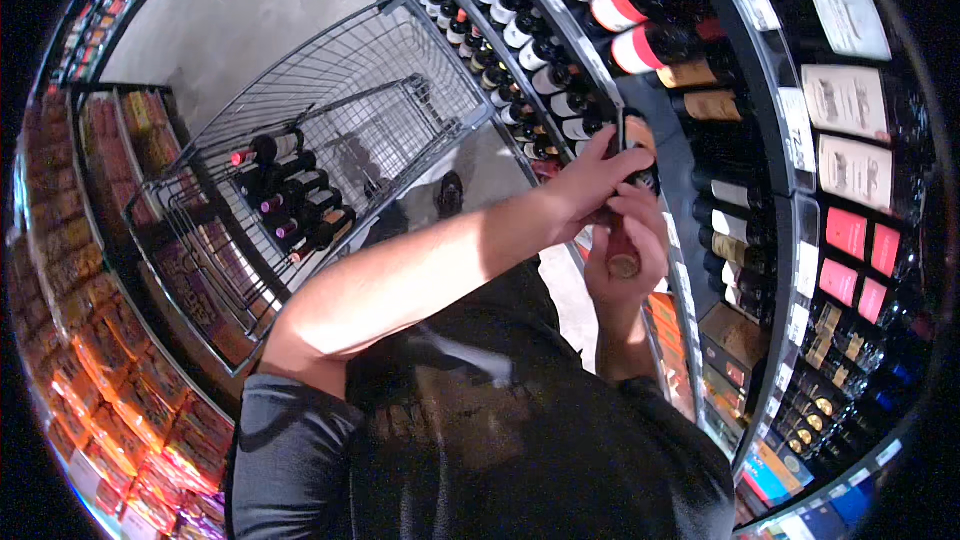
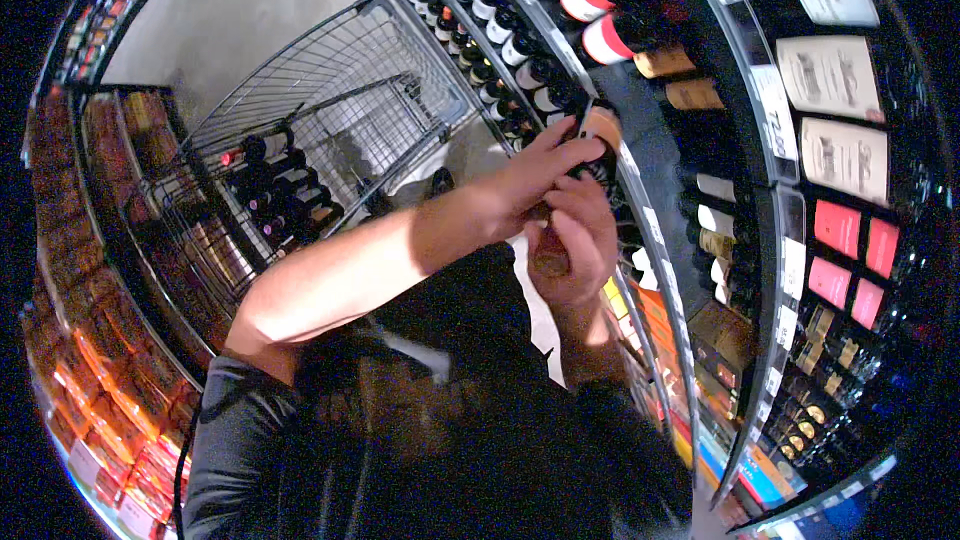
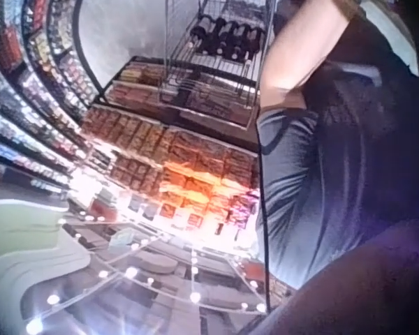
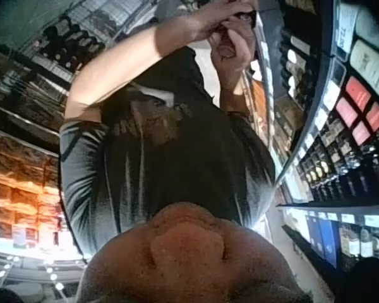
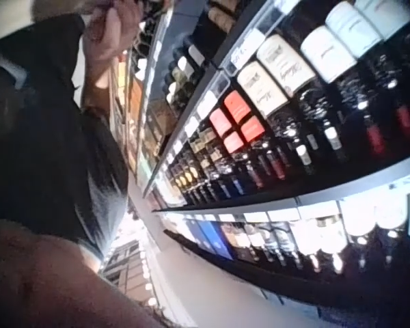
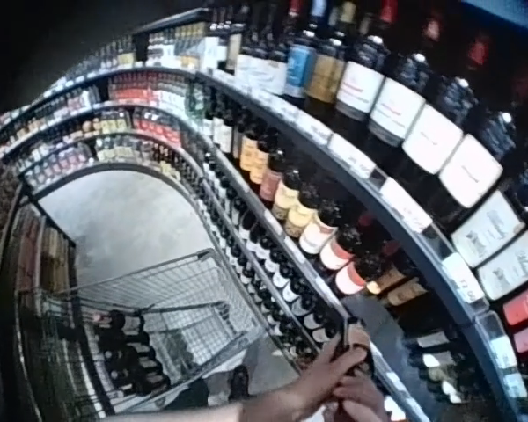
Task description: Picking multiple wine bottles from a supermarket shelf and placing them into a shopping cart.
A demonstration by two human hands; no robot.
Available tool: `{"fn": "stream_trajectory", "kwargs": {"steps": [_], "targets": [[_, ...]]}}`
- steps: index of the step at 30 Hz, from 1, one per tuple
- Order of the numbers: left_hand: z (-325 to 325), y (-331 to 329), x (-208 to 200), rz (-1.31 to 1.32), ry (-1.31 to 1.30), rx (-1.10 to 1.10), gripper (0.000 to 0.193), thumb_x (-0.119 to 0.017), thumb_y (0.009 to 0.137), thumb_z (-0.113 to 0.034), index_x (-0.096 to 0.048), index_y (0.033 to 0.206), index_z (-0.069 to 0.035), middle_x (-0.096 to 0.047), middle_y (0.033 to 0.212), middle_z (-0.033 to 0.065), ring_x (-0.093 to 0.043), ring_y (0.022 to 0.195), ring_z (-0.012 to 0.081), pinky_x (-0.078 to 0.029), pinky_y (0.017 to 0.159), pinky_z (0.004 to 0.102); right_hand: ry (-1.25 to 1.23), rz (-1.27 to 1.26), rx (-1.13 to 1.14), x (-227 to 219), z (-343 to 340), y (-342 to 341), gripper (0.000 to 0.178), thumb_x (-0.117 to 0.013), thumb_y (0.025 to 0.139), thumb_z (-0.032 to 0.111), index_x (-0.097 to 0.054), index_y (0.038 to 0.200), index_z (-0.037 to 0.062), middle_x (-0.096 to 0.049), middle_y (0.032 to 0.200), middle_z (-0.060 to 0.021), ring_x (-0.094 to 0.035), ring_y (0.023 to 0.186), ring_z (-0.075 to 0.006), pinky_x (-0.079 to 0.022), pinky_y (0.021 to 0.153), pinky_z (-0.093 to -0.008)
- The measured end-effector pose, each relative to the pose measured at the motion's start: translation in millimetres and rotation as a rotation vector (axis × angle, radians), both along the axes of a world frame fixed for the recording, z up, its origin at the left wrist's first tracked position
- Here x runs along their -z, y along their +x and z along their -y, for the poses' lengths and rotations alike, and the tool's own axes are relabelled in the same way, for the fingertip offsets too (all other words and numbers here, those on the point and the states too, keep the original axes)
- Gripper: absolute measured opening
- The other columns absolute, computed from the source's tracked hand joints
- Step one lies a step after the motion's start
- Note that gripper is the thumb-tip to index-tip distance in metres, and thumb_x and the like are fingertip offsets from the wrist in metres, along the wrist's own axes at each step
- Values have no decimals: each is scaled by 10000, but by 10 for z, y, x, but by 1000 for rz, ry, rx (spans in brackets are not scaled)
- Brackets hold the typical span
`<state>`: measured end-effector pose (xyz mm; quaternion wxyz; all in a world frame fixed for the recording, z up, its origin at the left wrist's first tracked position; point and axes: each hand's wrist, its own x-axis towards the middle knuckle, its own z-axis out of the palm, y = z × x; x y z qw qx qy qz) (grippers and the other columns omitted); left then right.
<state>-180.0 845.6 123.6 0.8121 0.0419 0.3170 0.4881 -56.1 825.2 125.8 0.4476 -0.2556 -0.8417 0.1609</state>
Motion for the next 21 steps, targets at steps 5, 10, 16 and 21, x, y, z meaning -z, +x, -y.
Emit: {"fn": "stream_trajectory", "kwargs": {"steps": [5,10,16,21], "targets": [[474,-591,374,-28,-54,-311,462,-651,904,-274,-450,1287,-109,-586,1017,42,-593,866,129,-516,726,287,-196,85,-163,-34,225,-648,410,-786,772,59,-547,1104,38,-646,1082,-194,-646,1032,-375,-512,943,-501],[1030,-1340,763,-22,-222,-567,513,-628,918,-249,-390,1339,-78,-560,1090,71,-588,916,174,-526,791,332,-196,439,-204,36,403,-1341,474,-844,711,169,-630,1125,81,-629,1003,-142,-634,892,-336,-526,762,-411],[1634,-1949,1305,-108,-422,-694,782,-626,918,-239,-145,1515,-87,-542,1179,102,-589,1000,196,-524,827,352,-300,710,-380,582,693,-2051,482,-842,720,215,-631,1144,122,-668,928,-118,-663,809,-315,-535,695,-385],[2009,-2311,1660,8,-559,-857,641,-642,903,-288,-292,1416,-126,-554,1139,91,-603,982,204,-528,826,394,-342,790,-522,967,885,-2624,445,-806,763,252,-632,1148,113,-694,978,-127,-685,844,-331,-552,724,-384]]}}
